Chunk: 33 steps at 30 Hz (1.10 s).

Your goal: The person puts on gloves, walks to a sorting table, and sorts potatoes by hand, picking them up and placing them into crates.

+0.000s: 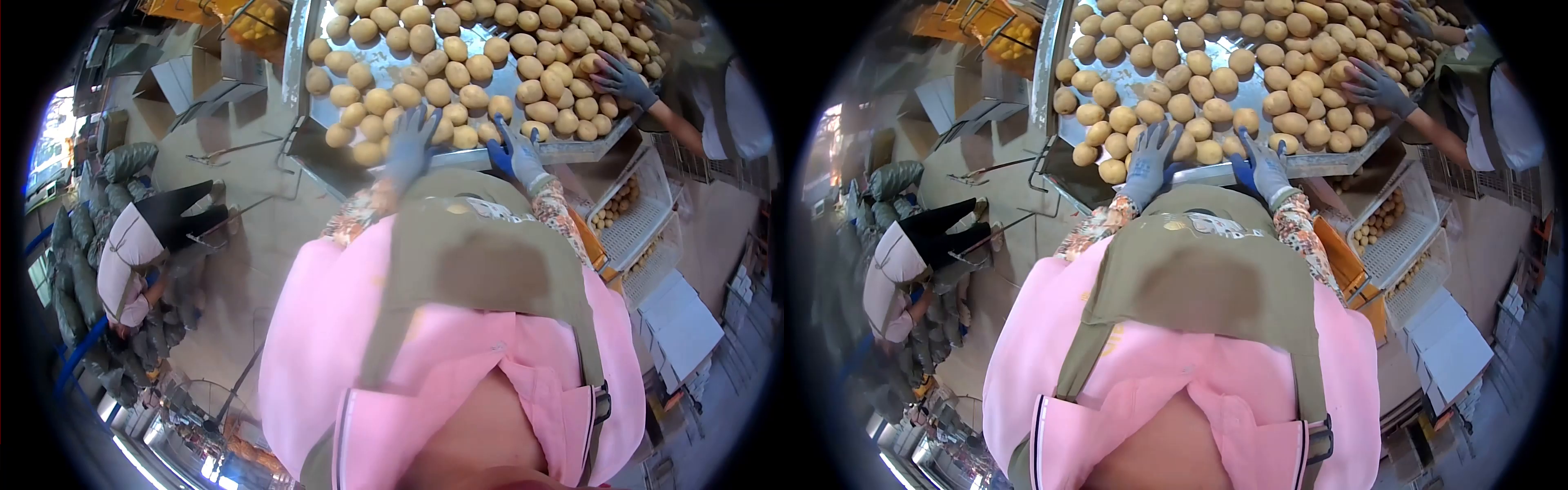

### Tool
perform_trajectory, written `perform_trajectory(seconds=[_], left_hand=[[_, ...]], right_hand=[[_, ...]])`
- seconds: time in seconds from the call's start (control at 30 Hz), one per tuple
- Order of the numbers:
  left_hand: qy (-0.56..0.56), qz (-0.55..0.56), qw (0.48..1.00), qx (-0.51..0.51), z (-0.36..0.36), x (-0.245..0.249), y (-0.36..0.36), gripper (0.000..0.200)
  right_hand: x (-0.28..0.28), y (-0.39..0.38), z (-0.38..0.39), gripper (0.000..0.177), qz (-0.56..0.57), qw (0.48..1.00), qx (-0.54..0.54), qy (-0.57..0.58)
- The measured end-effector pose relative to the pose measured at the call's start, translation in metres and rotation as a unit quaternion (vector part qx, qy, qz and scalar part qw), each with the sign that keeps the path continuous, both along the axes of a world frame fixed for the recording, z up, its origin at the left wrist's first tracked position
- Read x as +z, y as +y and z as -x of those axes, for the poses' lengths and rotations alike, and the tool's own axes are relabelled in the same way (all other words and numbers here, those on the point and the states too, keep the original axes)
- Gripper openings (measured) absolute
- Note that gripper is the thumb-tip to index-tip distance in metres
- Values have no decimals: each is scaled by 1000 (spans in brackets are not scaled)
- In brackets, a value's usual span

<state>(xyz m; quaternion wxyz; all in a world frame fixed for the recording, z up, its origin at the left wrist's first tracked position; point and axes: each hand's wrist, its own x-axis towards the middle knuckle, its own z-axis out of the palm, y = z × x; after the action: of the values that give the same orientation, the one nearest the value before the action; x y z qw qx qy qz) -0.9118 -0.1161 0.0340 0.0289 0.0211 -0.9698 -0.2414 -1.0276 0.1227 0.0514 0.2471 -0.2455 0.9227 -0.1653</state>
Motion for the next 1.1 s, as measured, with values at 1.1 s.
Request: perform_trajectory(seconds=[1.1], left_hand=[[-35, -126, 988, 85, 10, -2, -9, 61]], right_hand=[[57, -6, 37, 46, 12, 951, 66, -301]])
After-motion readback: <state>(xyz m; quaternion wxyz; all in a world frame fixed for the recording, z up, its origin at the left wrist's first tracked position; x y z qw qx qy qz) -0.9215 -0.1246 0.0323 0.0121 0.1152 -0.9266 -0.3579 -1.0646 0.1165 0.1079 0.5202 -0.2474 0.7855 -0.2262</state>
